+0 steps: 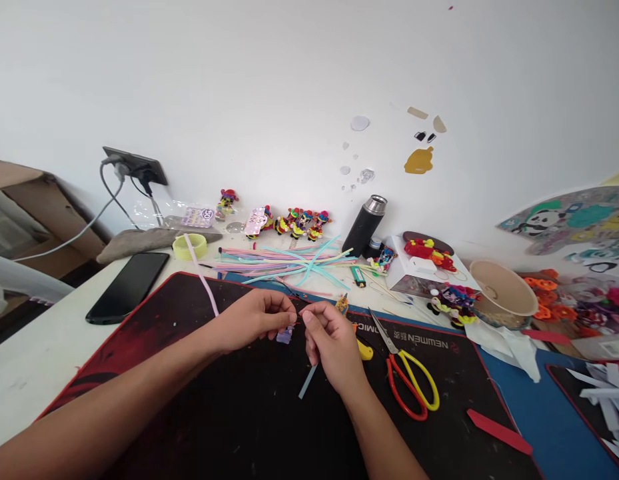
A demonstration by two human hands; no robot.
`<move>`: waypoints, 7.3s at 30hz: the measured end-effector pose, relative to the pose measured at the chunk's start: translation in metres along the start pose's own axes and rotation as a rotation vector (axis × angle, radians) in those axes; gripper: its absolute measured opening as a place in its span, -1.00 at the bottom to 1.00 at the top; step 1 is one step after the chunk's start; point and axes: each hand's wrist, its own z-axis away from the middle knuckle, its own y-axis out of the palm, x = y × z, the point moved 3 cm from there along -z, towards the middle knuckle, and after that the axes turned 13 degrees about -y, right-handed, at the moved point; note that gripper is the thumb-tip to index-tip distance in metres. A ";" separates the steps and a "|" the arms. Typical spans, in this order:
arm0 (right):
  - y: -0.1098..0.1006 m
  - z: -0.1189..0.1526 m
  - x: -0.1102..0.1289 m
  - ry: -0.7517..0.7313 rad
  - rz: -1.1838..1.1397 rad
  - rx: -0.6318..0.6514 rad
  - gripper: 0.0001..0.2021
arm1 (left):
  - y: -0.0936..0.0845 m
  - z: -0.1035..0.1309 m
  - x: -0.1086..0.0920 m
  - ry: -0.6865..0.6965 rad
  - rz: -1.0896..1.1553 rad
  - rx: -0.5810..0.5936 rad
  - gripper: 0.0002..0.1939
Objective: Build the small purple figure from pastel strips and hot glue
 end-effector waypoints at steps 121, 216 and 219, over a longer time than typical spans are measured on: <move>0.003 0.003 -0.004 0.112 -0.137 0.070 -0.60 | 0.011 0.013 0.004 0.242 -0.032 -0.243 -0.81; 0.008 0.006 -0.004 0.108 -0.050 0.130 -0.72 | 0.017 -0.001 0.015 0.014 0.435 0.081 -0.66; 0.008 0.007 -0.003 0.081 0.006 0.132 -0.72 | 0.016 0.001 0.011 0.010 0.385 0.044 -0.68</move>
